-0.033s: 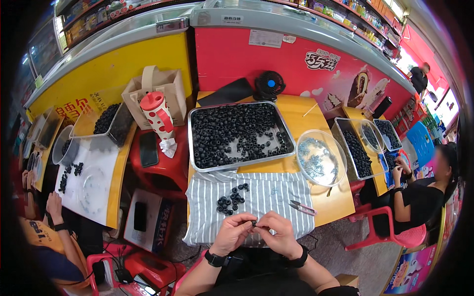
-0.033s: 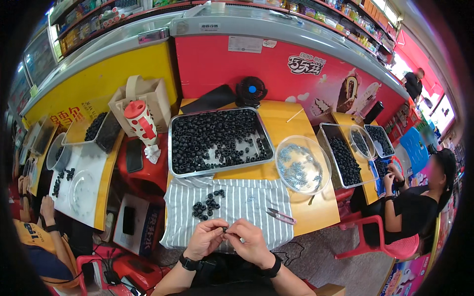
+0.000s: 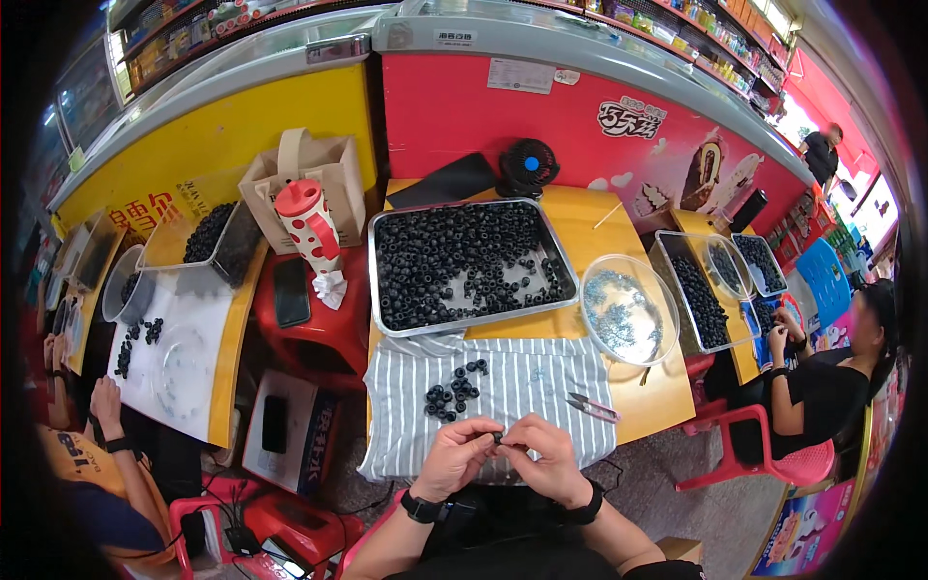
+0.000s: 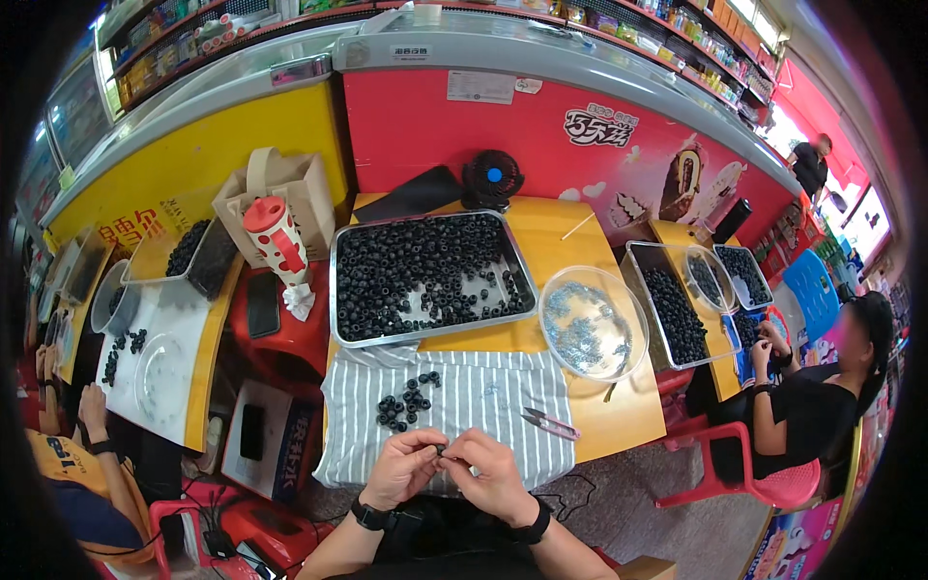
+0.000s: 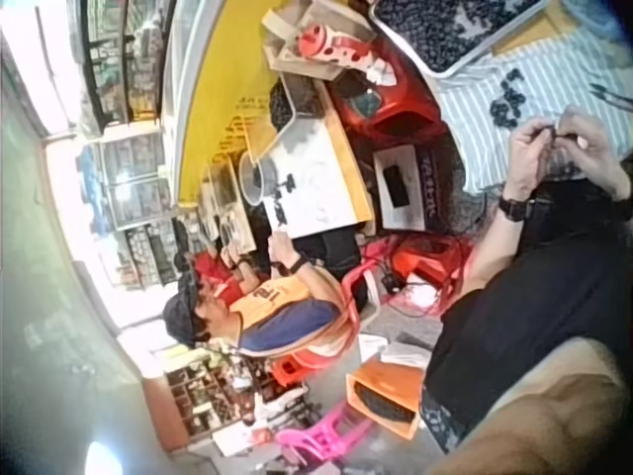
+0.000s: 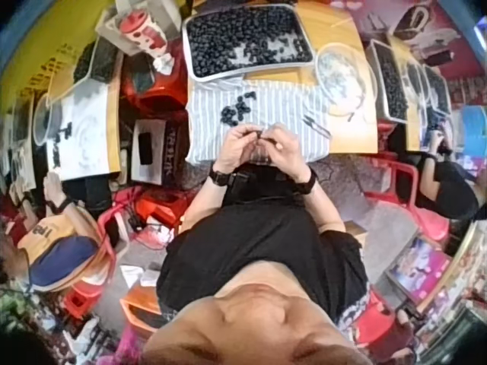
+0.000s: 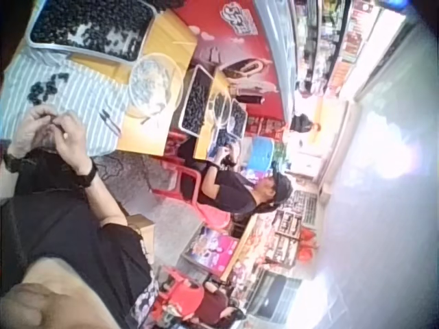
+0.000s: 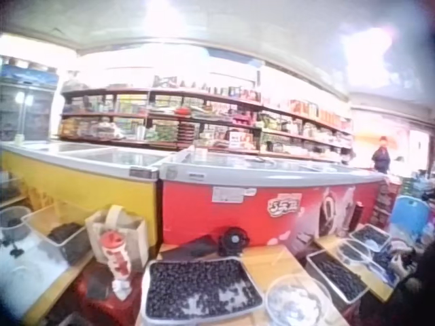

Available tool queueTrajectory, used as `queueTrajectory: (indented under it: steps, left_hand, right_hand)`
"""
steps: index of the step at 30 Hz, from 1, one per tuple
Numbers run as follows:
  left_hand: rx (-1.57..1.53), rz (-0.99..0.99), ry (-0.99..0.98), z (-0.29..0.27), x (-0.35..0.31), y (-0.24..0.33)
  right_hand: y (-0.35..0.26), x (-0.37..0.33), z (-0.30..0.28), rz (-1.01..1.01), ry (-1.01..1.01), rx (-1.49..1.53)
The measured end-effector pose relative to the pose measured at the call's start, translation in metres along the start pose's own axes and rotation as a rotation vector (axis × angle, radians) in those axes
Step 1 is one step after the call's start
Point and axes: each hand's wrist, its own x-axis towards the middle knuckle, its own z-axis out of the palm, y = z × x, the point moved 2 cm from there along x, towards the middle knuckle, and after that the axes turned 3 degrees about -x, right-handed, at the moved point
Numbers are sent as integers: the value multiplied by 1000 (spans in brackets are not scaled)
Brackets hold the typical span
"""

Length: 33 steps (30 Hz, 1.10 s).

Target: Sorting small black plastic or rubber components from a large pile into specific trays.

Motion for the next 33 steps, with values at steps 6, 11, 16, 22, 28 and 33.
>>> queueTrajectory:
  steps: [6, 11, 16, 22, 28, 33]
  left_hand:
    - [-5, 2, -18, -1, 1, 0]
    - [-8, -4, -17, -1, 1, 0]
    - [4, 6, -31, -2, 1, 1]
    - [23, 5, -24, 4, 1, 2]
    - [6, -3, -52, 3, 0, 3]
    - [32, 14, -39, 2, 1, 1]
  right_hand:
    - [4, -3, 1, -17, 18, -10]
    - [4, -3, 2, -7, 29, -15]
    - [0, -1, 3, -90, -10, -133]
    - [4, -2, 3, 105, -26, 54]
    - [3, -1, 1, 186, -31, 134]
    - [3, -2, 3, 153, -23, 69]
